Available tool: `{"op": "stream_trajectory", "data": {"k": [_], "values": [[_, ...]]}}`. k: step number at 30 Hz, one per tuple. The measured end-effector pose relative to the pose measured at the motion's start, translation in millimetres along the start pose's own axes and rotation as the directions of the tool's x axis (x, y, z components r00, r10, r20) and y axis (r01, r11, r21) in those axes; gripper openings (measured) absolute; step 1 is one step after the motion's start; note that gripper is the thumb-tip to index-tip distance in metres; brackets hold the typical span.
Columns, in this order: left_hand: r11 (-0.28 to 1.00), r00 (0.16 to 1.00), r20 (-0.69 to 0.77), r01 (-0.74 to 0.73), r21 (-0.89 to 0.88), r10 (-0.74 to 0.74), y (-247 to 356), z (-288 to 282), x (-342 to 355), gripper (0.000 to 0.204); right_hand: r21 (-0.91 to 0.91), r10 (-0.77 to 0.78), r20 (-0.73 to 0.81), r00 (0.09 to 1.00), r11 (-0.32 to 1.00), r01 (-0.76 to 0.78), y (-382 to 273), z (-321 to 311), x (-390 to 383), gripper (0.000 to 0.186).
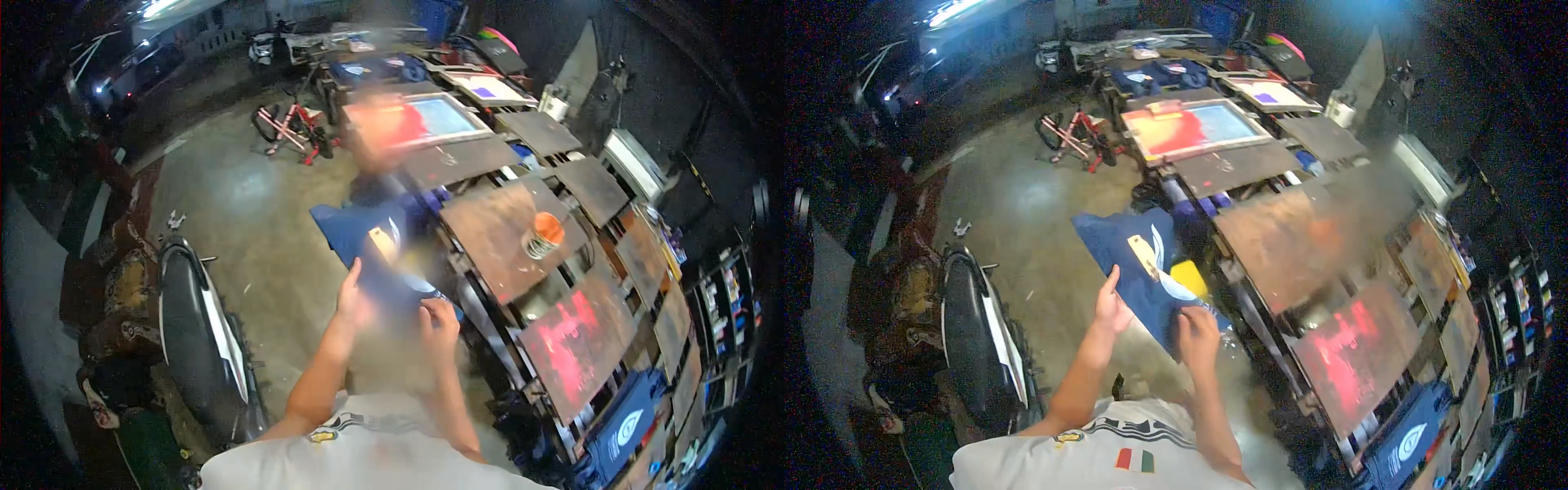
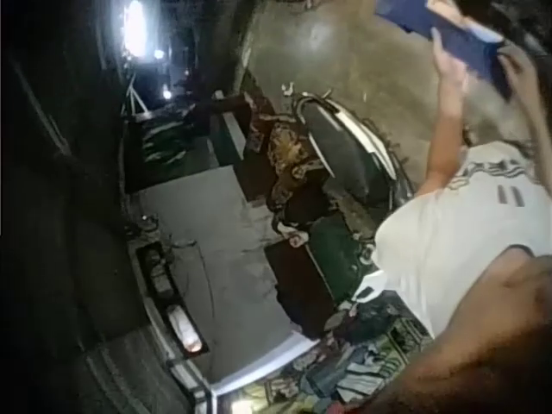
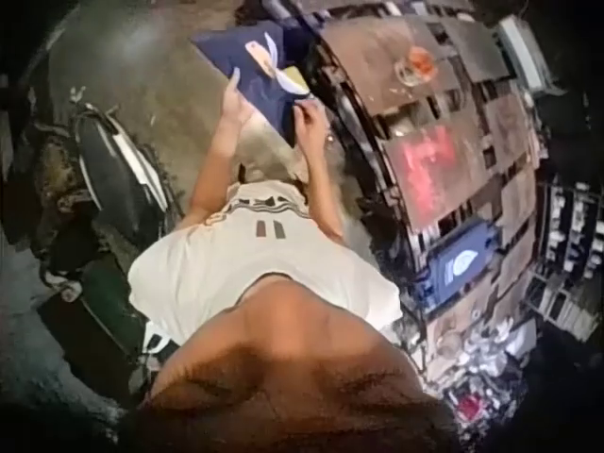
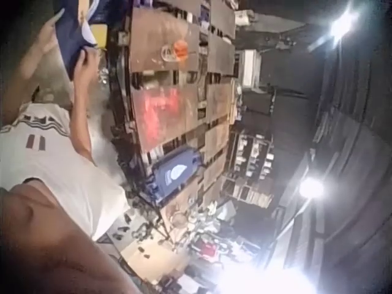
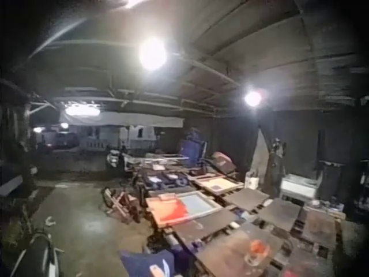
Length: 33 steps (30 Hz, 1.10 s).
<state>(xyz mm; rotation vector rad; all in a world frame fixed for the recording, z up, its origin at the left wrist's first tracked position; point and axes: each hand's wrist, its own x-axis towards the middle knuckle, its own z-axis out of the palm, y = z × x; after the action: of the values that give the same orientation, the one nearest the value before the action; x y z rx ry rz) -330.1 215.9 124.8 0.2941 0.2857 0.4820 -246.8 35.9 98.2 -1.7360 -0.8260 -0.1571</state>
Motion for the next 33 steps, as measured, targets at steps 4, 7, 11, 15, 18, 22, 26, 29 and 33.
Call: {"op": "stream_trajectory", "data": {"k": [4,7,11,15,18,22,26,29,33], "values": [[0.993,0.96,0.262,-0.077,-0.086,0.097,60,-37,9,0.05,0.088,0.187,0.111,0.976,0.976,-0.197,20,52,10,0.019],[0.979,0.965,0.202,-0.139,-0.148,0.167,84,-52,20,0.052,0.116,0.247,0.214,0.945,0.954,-0.276,31,82,23,0.023],[0.969,0.966,0.085,-0.24,-0.052,0.244,108,-51,40,0.055,0.141,0.249,0.285,0.926,0.944,-0.298,55,117,60,0.028],[0.963,0.965,-0.001,-0.26,0.076,0.261,137,-58,74,0.055,0.164,0.267,0.389,0.882,0.922,-0.352,64,146,121,0.03],[0.948,0.942,0.122,-0.318,0.025,0.313,154,-53,100,0.054,0.224,0.283,0.453,0.845,0.882,-0.415,65,171,162,0.03],[0.978,0.954,0.218,-0.191,-0.081,0.204,161,-37,128,0.053,0.174,0.279,0.544,0.791,0.885,-0.431,84,188,197,0.037],[0.965,0.958,0.128,-0.26,0.017,0.256,159,-47,150,0.053,0.19,0.304,0.678,0.669,0.807,-0.559,117,213,221,0.047],[0.97,0.953,0.184,-0.243,-0.005,0.24,171,-67,159,0.052,0.306,0.39,0.635,0.667,0.666,-0.681,122,240,238,0.054],[0.931,0.944,0.01,-0.328,0.16,0.331,214,-91,174,0.05,0.57,0.32,0.635,0.703,0.42,-0.706,122,271,263,0.038]]}}
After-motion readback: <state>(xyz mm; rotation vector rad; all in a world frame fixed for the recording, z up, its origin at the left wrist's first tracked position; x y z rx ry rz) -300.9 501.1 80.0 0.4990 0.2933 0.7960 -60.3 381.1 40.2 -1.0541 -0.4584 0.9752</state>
